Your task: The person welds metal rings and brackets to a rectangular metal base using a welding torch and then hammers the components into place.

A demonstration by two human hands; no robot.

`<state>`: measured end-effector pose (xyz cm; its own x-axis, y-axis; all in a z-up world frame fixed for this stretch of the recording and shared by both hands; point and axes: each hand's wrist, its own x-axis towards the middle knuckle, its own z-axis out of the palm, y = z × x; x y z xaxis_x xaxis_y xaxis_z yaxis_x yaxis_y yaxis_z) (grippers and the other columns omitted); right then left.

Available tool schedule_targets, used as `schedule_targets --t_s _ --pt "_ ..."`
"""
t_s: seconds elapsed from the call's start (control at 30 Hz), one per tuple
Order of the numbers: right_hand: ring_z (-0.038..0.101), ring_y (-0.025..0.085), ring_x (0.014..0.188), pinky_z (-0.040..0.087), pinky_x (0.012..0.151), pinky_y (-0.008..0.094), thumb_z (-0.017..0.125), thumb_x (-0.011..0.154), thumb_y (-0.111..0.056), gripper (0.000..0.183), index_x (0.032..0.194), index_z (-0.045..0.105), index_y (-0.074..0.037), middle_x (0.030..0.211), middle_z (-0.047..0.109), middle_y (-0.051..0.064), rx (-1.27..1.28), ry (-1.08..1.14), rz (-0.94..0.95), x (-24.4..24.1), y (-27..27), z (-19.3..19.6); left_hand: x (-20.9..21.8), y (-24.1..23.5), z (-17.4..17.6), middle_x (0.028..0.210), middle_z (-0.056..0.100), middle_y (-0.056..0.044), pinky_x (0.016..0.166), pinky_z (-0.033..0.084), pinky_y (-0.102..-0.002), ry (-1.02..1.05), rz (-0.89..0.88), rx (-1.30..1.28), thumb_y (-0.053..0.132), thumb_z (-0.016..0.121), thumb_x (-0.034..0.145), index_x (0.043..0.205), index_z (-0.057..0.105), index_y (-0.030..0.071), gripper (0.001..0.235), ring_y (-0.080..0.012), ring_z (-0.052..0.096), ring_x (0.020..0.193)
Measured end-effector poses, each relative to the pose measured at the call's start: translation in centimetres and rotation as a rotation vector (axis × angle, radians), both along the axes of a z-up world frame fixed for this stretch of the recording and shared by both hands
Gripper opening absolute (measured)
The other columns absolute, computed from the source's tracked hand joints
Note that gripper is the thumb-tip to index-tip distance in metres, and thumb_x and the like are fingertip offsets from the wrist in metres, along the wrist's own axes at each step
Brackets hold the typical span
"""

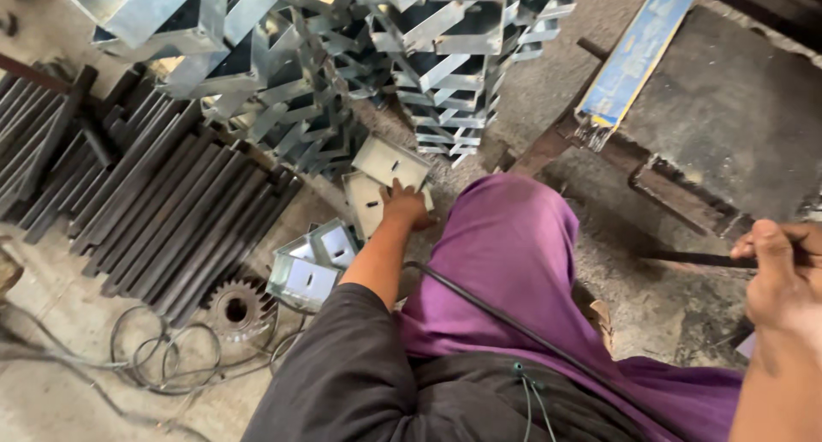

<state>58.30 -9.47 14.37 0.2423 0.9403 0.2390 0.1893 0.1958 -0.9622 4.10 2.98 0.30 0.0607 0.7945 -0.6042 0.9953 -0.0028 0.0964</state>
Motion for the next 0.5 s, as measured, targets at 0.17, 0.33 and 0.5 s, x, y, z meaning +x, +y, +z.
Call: schedule_targets --t_s 0.17,0.33,0.5 --pt "0.057 0.015 0.076 0.049 0.082 0.028 0.060 0.117 -0.010 0.024 0.097 0.054 0.002 0.089 0.063 0.012 -0.004 0.077 -0.013 0.2 -1.8 1.7 -0.9 3.4 -3.7 0.140 0.062 -0.007 0.112 0.008 -0.082 0.081 -0.019 0.138 0.033 0.066 0.086 0.125 0.072 0.020 0.042 -0.0391 0.020 0.154" --pt "0.060 0.014 0.081 0.050 0.086 0.027 0.059 0.117 -0.010 0.023 0.098 0.054 0.001 0.092 0.065 0.011 -0.015 0.057 -0.116 2.5 -3.5 1.5 -7.6 5.7 7.6 0.107 0.077 -0.011 0.089 0.058 -0.037 -0.708 0.299 0.576 0.013 0.069 0.091 0.109 0.076 0.009 0.020 -0.0228 0.074 0.098" --pt "0.064 0.017 0.074 0.052 0.076 0.029 0.067 0.116 -0.011 0.025 0.096 0.059 0.002 0.084 0.065 0.009 -0.054 0.105 -0.365 1.2 -3.5 5.4 -3.7 1.9 25.5 0.098 0.065 -0.004 0.078 0.049 -0.025 -1.185 0.093 0.533 -0.001 0.071 0.095 0.113 0.067 0.000 0.018 -0.0104 0.059 0.088"
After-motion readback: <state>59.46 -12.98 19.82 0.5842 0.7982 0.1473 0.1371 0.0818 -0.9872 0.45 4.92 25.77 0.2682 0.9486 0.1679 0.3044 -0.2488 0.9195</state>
